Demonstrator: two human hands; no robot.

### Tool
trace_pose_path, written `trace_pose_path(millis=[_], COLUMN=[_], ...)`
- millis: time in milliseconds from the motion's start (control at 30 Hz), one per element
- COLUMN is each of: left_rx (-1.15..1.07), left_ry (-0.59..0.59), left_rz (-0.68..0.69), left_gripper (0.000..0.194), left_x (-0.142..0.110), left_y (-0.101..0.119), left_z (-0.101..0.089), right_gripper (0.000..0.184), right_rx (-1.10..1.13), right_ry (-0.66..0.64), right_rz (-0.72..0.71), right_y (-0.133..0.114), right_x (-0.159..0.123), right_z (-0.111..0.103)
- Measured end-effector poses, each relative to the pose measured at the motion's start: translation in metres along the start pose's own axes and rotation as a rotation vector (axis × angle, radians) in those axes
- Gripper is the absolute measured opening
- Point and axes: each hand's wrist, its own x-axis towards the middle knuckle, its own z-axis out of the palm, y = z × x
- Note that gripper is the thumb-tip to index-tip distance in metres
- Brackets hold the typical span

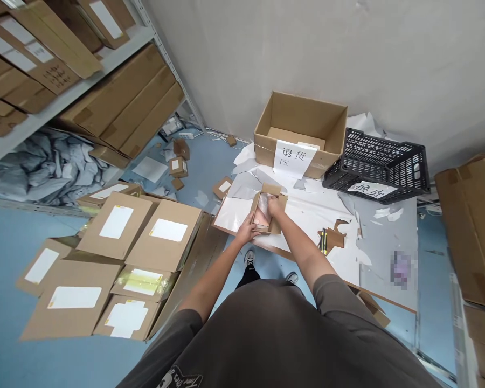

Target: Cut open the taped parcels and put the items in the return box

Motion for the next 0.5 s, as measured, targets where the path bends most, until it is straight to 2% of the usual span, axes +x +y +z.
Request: trace_pose_path(millis=[100,267,367,433,500], left_rx=[0.029,0.029,0.021,0.02,0.018], left_ry=[-0.003,0.012,0.022,0.031,0.047], left_rz=[0.006,0.005,0.023,0.031,0.04], left_gripper=[0.03,0.03,0.022,0.019,0.017], left_x=[-0.007,-0.014,-0.014,-0.015,-0.016], left_y=[-0.006,-0.008,-0.011,-0.014,-0.018], left_z=[0.006,0.016,0.018,0.019,0.02], right_gripper=[0.047,0.031,0.052,0.07,0.08], right_rx=[0.058,-0.006,-0.08,-0.115,-0.131], right_ry=[-0.047,-0.075,-0.084,-0.124,-0.163], right_rz=[0.085,0.123,0.192,0.219,0.218], right_y=[-0.003,-0.001,-0.001,-0.002,-0.001], right_x=[0.001,-0.002,0.008,0.017,0.023], right_z=[0.022,0.041,0.047,0.054,0.064])
